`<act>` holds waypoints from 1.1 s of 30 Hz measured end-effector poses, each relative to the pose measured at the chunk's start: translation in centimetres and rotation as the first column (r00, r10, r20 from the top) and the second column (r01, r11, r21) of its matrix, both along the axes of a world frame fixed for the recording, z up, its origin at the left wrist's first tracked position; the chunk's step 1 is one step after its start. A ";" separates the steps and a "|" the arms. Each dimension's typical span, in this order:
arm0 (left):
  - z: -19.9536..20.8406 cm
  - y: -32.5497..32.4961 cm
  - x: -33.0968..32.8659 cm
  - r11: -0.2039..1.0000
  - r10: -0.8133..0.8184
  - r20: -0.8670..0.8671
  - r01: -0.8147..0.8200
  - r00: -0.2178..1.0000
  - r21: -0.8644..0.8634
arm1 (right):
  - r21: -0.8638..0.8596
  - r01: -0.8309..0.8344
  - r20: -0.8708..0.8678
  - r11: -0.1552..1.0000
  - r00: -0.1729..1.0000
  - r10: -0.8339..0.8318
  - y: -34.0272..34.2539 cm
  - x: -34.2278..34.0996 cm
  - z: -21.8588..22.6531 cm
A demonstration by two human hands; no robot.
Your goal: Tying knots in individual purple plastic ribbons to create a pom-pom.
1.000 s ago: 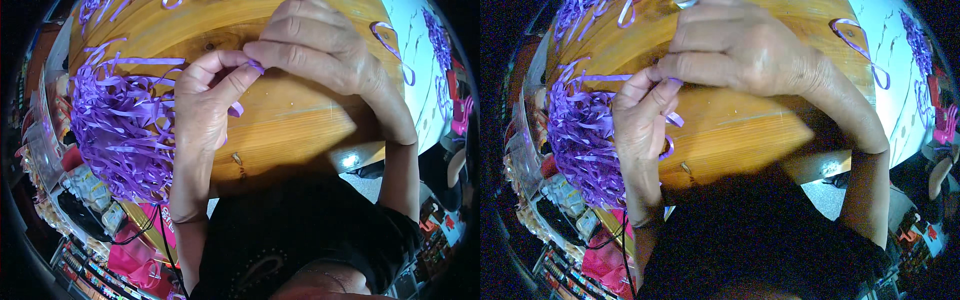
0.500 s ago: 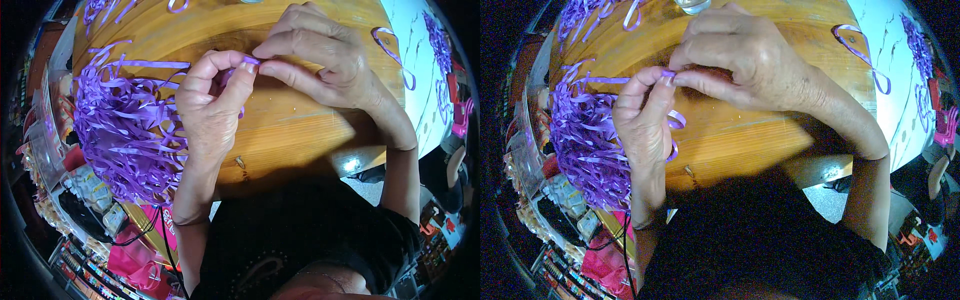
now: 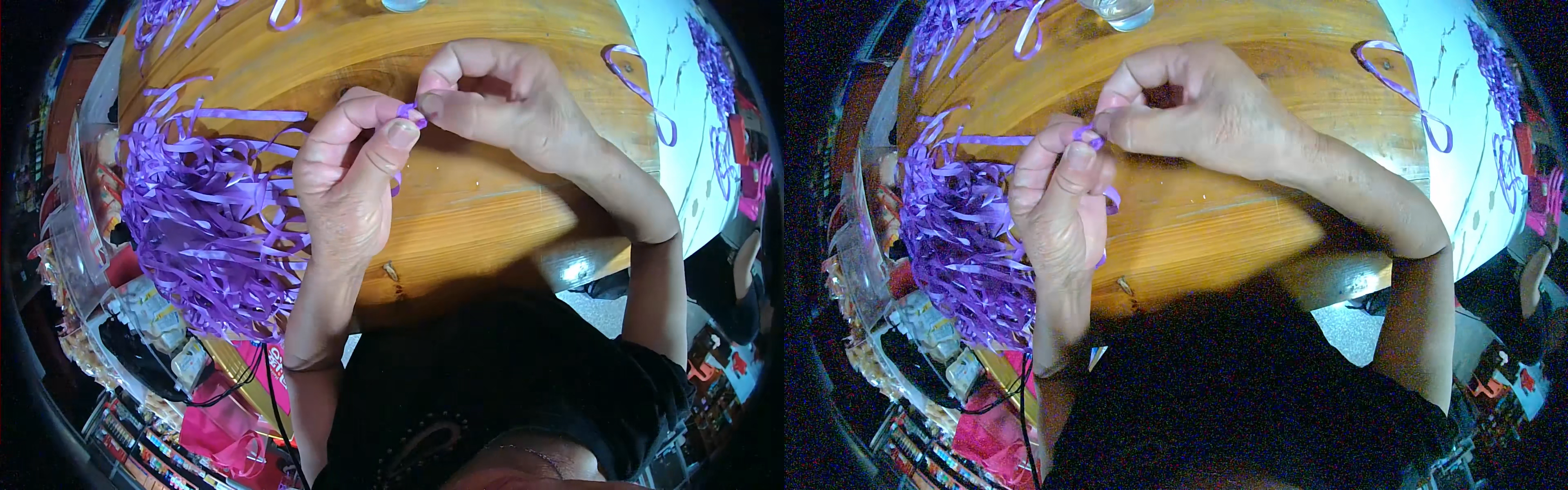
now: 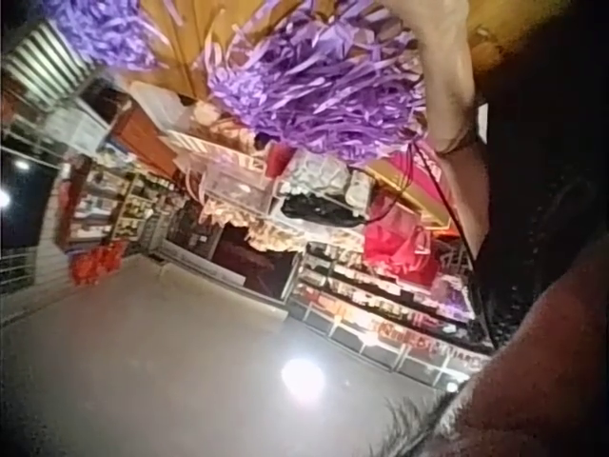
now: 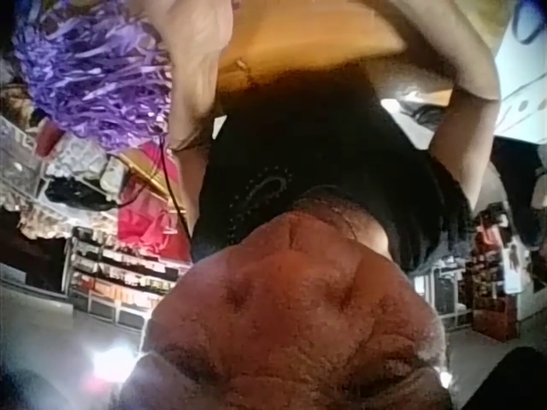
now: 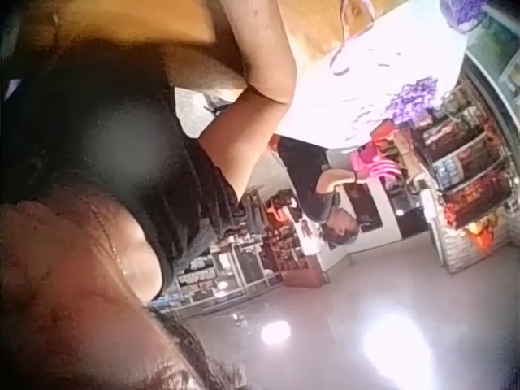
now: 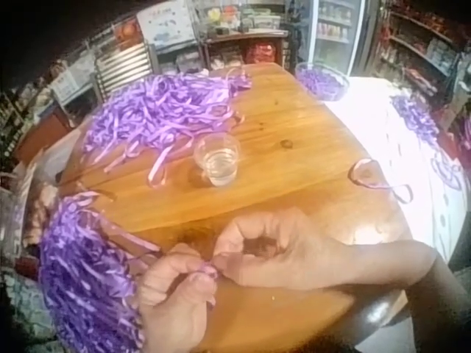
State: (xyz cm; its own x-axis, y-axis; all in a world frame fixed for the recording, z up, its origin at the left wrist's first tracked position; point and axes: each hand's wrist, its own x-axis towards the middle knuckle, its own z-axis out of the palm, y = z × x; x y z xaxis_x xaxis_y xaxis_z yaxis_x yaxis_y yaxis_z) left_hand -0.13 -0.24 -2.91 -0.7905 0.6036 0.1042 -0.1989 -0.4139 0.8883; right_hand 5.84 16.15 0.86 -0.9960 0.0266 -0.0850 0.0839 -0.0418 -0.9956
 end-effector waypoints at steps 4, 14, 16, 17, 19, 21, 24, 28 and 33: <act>0.2 -0.1 0.2 1.000 0.021 0.171 -0.021 0.985 -0.003 | 0.373 0.179 -0.510 0.910 0.860 0.040 0.1 -0.3 -1.7; 0.4 -0.4 0.2 0.997 0.046 0.089 -0.040 0.995 -0.067 | 0.652 0.284 -0.563 0.703 0.803 0.197 0.9 0.3 3.2; 0.4 -0.2 0.2 0.998 0.036 0.084 -0.031 0.996 -0.059 | 0.717 0.298 -0.551 0.630 0.796 0.250 1.1 0.5 3.4; 0.4 -0.1 0.3 0.998 0.034 0.079 -0.030 0.996 -0.055 | 0.717 0.300 -0.551 0.629 0.796 0.248 1.1 0.5 3.5; 0.4 -0.1 0.3 0.998 0.037 0.085 -0.033 0.996 -0.055 | 0.745 0.292 -0.546 0.599 0.783 0.298 1.2 0.4 3.6; 0.4 -0.3 0.4 0.997 0.048 0.091 -0.042 0.995 -0.059 | 0.738 0.263 -0.538 0.622 0.785 0.307 1.4 0.4 3.8; 0.9 0.2 0.6 0.997 0.026 0.154 -0.014 0.988 -0.078 | 0.666 0.593 -0.736 0.453 0.426 0.526 3.7 -2.5 1.1; 1.1 -0.4 0.4 0.991 0.021 0.133 -0.004 0.991 -0.132 | 0.641 0.318 -0.668 0.698 0.679 0.305 1.1 -0.7 -0.3; 1.6 -0.2 0.1 0.986 -0.019 -0.194 -0.014 0.981 -0.167 | 0.589 0.272 -0.617 0.761 0.759 0.206 1.3 -0.5 -0.1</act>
State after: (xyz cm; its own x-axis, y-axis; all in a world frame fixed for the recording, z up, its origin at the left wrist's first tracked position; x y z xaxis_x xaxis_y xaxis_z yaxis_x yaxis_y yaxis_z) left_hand -0.05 -0.39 -1.31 -0.7634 0.6276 0.1531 -0.0170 -0.2564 0.9664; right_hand 5.38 17.47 0.71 -0.7994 -0.1327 0.5859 -0.5362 0.5974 -0.5963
